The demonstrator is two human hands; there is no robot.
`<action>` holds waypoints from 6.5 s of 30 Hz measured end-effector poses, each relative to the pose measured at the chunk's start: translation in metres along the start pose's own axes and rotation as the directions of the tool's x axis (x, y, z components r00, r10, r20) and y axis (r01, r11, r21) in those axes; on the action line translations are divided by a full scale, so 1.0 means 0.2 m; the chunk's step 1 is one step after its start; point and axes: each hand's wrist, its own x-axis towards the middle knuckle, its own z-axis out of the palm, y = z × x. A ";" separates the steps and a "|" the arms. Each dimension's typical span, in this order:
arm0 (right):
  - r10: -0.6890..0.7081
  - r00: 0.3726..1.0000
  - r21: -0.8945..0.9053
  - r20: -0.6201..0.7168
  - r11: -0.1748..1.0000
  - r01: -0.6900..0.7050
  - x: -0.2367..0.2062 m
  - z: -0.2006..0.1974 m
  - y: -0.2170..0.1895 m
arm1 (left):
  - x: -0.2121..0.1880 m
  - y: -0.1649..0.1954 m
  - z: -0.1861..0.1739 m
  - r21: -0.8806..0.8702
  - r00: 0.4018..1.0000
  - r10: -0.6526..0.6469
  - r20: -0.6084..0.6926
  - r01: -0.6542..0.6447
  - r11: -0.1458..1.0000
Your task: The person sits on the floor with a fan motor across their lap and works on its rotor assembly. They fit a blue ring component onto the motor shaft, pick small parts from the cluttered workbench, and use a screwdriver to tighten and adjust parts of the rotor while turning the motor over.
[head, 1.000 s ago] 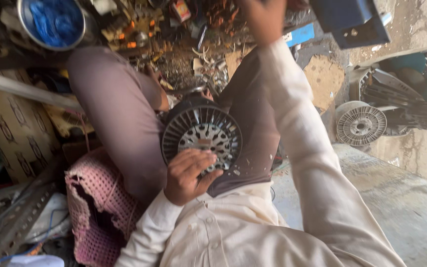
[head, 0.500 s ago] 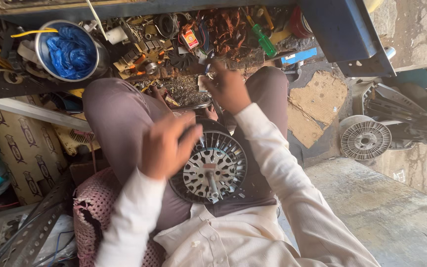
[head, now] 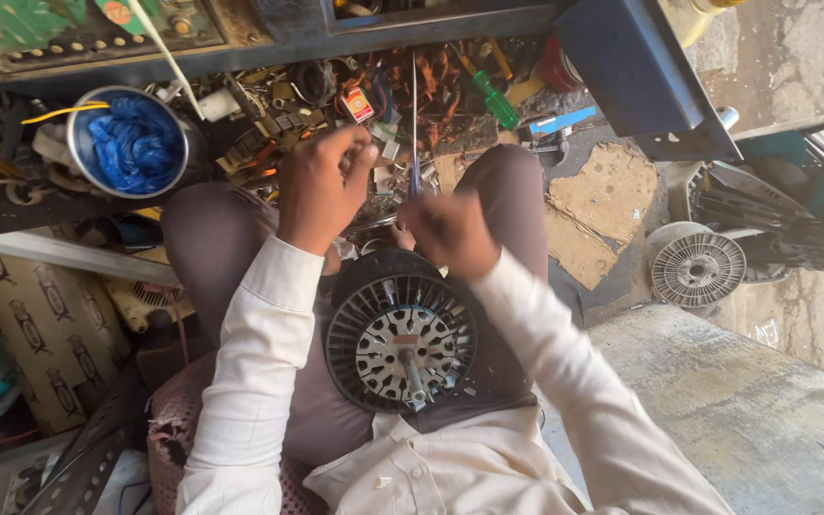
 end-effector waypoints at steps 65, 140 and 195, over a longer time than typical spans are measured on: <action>0.226 0.913 0.038 -0.340 0.973 -0.227 -0.19 -0.02 0.62 | 0.01 0.04 0.02 -0.271 0.948 0.218 -0.231 -0.278 0.922; 0.433 0.893 0.831 -0.120 0.536 -0.149 -0.13 0.16 0.49 | -0.09 -0.13 0.17 -0.085 0.937 0.059 0.344 -0.031 0.996; -0.059 0.832 -0.165 -0.552 0.985 -0.040 0.26 0.02 0.54 | 0.00 -0.24 0.45 -0.916 0.824 -0.497 0.273 0.381 0.128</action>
